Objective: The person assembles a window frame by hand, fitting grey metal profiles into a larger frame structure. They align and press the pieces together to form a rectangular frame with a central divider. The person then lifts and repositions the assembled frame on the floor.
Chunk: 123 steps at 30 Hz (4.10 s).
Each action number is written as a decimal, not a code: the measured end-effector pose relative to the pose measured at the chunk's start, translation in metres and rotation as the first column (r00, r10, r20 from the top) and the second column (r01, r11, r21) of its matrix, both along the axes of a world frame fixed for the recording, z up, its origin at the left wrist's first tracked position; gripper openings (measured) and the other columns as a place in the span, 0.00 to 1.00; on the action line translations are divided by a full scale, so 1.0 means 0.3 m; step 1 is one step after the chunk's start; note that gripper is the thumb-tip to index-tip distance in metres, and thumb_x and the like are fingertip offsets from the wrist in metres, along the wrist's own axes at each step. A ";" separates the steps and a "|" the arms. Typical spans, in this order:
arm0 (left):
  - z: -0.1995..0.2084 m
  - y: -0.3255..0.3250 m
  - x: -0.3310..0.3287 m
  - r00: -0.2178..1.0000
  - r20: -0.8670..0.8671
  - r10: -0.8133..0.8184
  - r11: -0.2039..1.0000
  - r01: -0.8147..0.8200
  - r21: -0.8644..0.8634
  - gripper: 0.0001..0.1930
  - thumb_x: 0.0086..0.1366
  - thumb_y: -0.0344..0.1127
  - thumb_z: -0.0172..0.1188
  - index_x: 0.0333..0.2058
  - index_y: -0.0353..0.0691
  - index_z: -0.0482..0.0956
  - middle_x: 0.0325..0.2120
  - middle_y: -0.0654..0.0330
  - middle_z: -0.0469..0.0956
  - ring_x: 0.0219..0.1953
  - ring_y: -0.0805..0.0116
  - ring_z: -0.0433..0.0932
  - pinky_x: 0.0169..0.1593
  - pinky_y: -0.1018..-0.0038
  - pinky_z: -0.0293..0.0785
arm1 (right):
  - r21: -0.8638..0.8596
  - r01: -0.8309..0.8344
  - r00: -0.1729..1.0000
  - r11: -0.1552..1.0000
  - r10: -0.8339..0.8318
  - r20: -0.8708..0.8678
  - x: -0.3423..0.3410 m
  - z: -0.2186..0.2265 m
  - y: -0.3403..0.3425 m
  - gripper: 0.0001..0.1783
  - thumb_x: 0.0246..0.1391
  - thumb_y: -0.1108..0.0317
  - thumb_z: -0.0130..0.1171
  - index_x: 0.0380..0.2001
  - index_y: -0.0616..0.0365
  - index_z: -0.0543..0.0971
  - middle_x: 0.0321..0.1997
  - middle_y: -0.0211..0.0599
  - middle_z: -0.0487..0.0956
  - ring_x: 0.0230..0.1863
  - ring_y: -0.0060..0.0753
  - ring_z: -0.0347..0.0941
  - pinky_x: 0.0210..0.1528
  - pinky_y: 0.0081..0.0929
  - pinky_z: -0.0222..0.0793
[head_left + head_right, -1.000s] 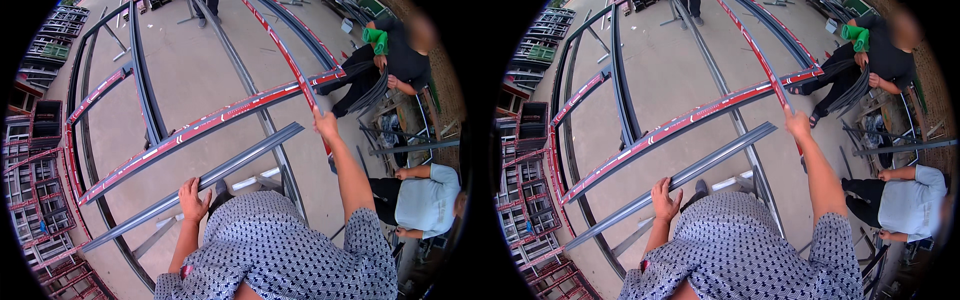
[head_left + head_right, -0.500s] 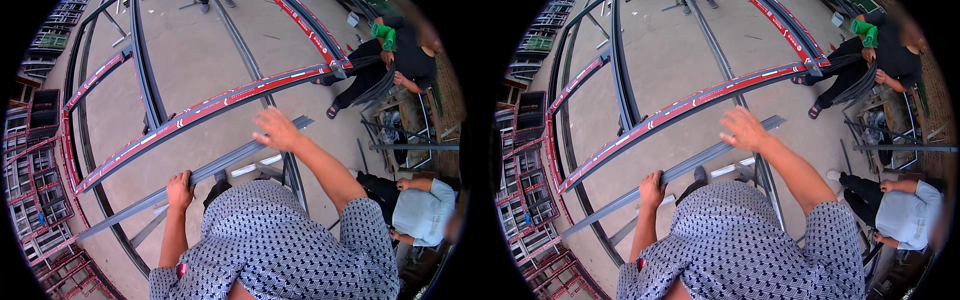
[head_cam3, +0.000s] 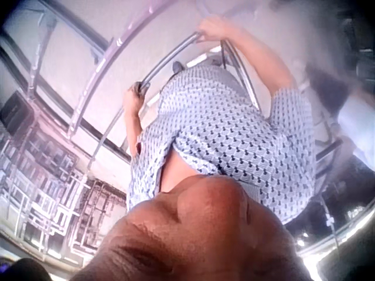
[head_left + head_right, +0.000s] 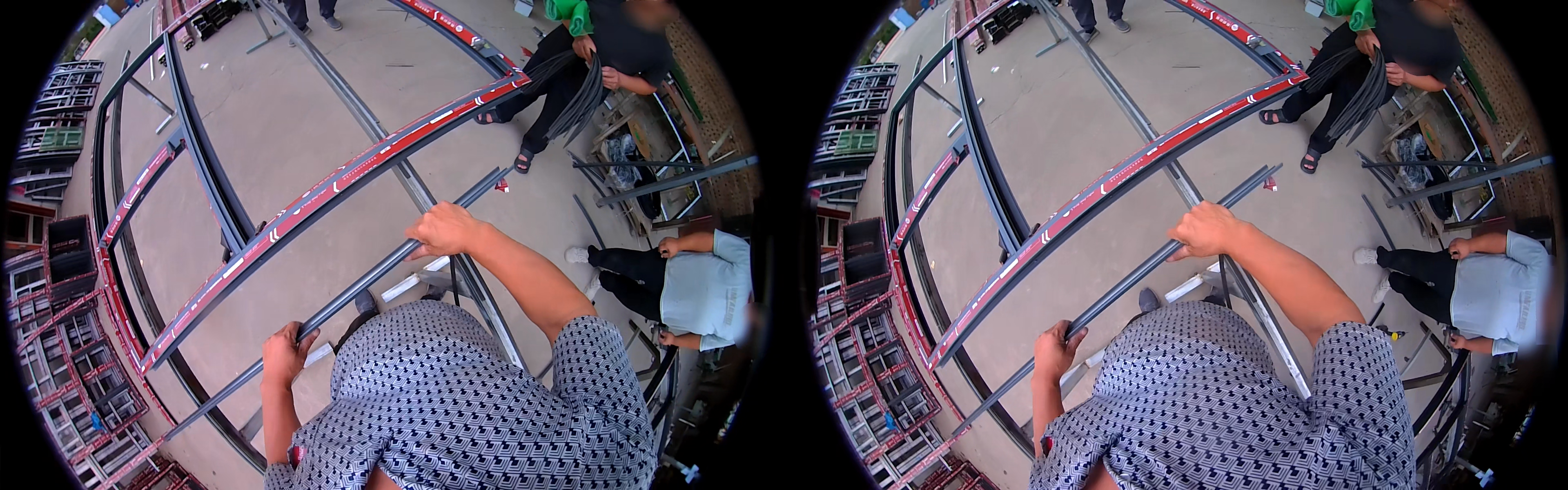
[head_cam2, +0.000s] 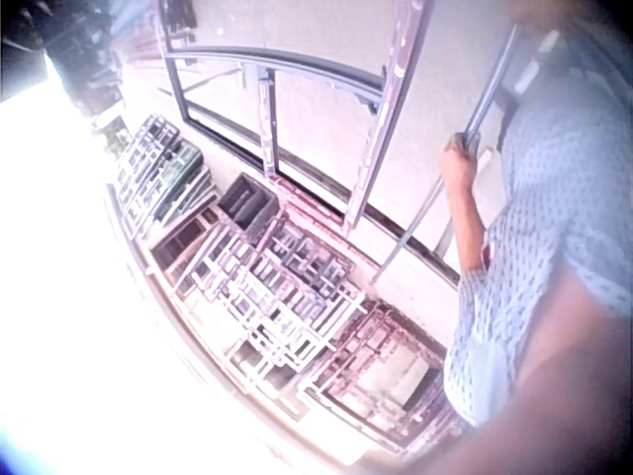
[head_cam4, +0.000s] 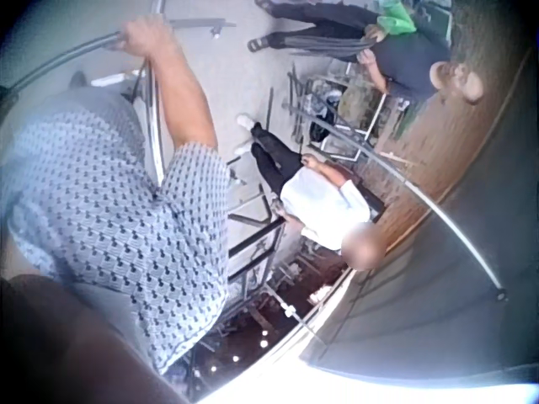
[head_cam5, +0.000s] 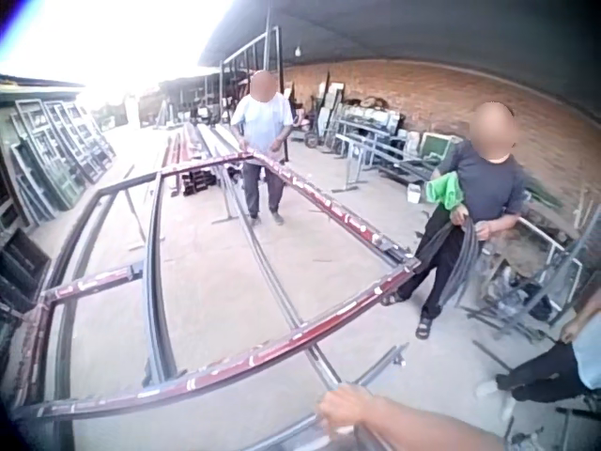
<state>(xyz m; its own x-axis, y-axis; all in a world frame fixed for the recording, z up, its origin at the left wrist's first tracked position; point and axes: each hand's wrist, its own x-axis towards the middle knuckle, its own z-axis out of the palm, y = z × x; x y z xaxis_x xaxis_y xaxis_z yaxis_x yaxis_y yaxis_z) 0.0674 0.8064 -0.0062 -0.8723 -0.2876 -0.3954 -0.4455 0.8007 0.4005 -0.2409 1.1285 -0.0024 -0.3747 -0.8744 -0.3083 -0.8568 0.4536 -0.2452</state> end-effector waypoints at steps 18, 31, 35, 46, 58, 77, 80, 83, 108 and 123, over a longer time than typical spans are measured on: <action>0.239 -0.203 0.259 0.952 0.075 0.298 0.954 -0.295 -0.052 0.23 0.73 0.54 0.67 0.36 0.35 0.83 0.26 0.41 0.82 0.34 0.36 0.83 0.41 0.51 0.78 | -0.678 0.021 0.777 0.735 -0.439 -0.452 -0.246 0.249 -0.127 0.28 0.62 0.60 0.72 0.62 0.61 0.79 0.64 0.50 0.78 0.67 0.56 0.73 0.73 0.50 0.67; 0.256 -0.128 -0.097 0.914 -0.224 0.337 0.933 -0.294 0.207 0.14 0.83 0.42 0.53 0.51 0.34 0.74 0.33 0.44 0.84 0.38 0.40 0.84 0.45 0.52 0.79 | -0.323 0.181 0.716 0.929 0.100 0.691 0.486 -0.036 -0.570 0.40 0.70 0.41 0.62 0.65 0.69 0.76 0.65 0.62 0.79 0.67 0.61 0.76 0.71 0.49 0.72; 0.269 -0.180 -0.167 0.848 -0.394 0.355 0.922 -0.248 0.298 0.12 0.84 0.37 0.53 0.55 0.34 0.70 0.33 0.44 0.81 0.35 0.41 0.80 0.43 0.54 0.78 | -0.288 0.077 0.703 0.955 0.153 0.695 0.505 0.021 -0.639 0.44 0.70 0.38 0.61 0.68 0.70 0.74 0.67 0.63 0.78 0.69 0.60 0.76 0.71 0.49 0.72; 0.489 -0.278 -0.376 0.569 -0.718 0.401 0.915 -0.221 0.336 0.13 0.84 0.36 0.53 0.58 0.34 0.69 0.33 0.45 0.77 0.34 0.45 0.77 0.39 0.56 0.73 | -0.327 0.201 0.657 0.923 0.121 0.744 0.595 -0.020 -0.834 0.58 0.65 0.35 0.66 0.79 0.70 0.57 0.74 0.69 0.69 0.76 0.62 0.69 0.77 0.50 0.66; 0.704 -0.445 -0.441 0.064 -0.899 0.434 0.885 0.157 0.438 0.21 0.85 0.48 0.56 0.57 0.32 0.72 0.38 0.62 0.79 0.34 0.77 0.75 0.39 0.76 0.77 | -0.424 0.262 0.868 0.867 -0.019 0.496 0.565 -0.109 -0.900 0.58 0.59 0.48 0.76 0.80 0.63 0.56 0.73 0.62 0.68 0.74 0.64 0.67 0.78 0.51 0.64; 0.838 -0.638 -0.441 -0.064 -0.640 0.766 0.639 -0.039 0.768 0.14 0.83 0.38 0.52 0.47 0.28 0.71 0.35 0.55 0.77 0.33 0.71 0.77 0.38 0.69 0.82 | -0.422 0.513 0.846 0.747 -0.357 0.395 0.607 -0.436 -0.222 0.21 0.66 0.59 0.68 0.56 0.58 0.77 0.46 0.49 0.81 0.50 0.56 0.79 0.53 0.48 0.75; 0.781 -0.685 -0.493 0.021 -0.654 0.756 0.643 -0.209 0.737 0.13 0.76 0.35 0.53 0.44 0.25 0.73 0.34 0.53 0.77 0.30 0.68 0.78 0.36 0.69 0.81 | -0.390 0.584 0.788 0.712 -0.382 0.483 0.672 -0.444 -0.112 0.16 0.70 0.57 0.66 0.49 0.58 0.80 0.38 0.47 0.79 0.40 0.52 0.78 0.46 0.43 0.75; 0.712 -0.676 -0.542 0.151 -0.653 0.742 0.666 -0.284 0.690 0.15 0.79 0.38 0.55 0.47 0.26 0.73 0.34 0.55 0.77 0.31 0.68 0.78 0.37 0.69 0.82 | -0.307 0.672 0.680 0.674 -0.396 0.617 0.729 -0.385 -0.047 0.18 0.72 0.53 0.65 0.44 0.59 0.82 0.31 0.44 0.79 0.34 0.44 0.78 0.41 0.40 0.73; -0.157 -0.732 -1.012 0.689 -0.603 0.403 0.879 -0.107 0.465 0.28 0.81 0.49 0.55 0.62 0.27 0.74 0.52 0.40 0.80 0.58 0.49 0.80 0.64 0.55 0.75 | -0.169 0.815 0.565 0.554 -0.697 0.442 0.373 0.053 -0.819 0.25 0.77 0.52 0.50 0.55 0.65 0.81 0.41 0.66 0.85 0.48 0.73 0.83 0.53 0.59 0.76; -0.305 -0.804 -0.968 0.767 -0.437 0.470 0.882 -0.389 0.267 0.44 0.75 0.44 0.61 0.76 0.20 0.51 0.75 0.30 0.57 0.76 0.32 0.60 0.78 0.48 0.60 | -0.135 0.809 0.577 0.572 -0.726 0.375 0.009 -0.030 -1.278 0.32 0.76 0.46 0.49 0.41 0.72 0.82 0.39 0.71 0.84 0.48 0.77 0.82 0.54 0.61 0.75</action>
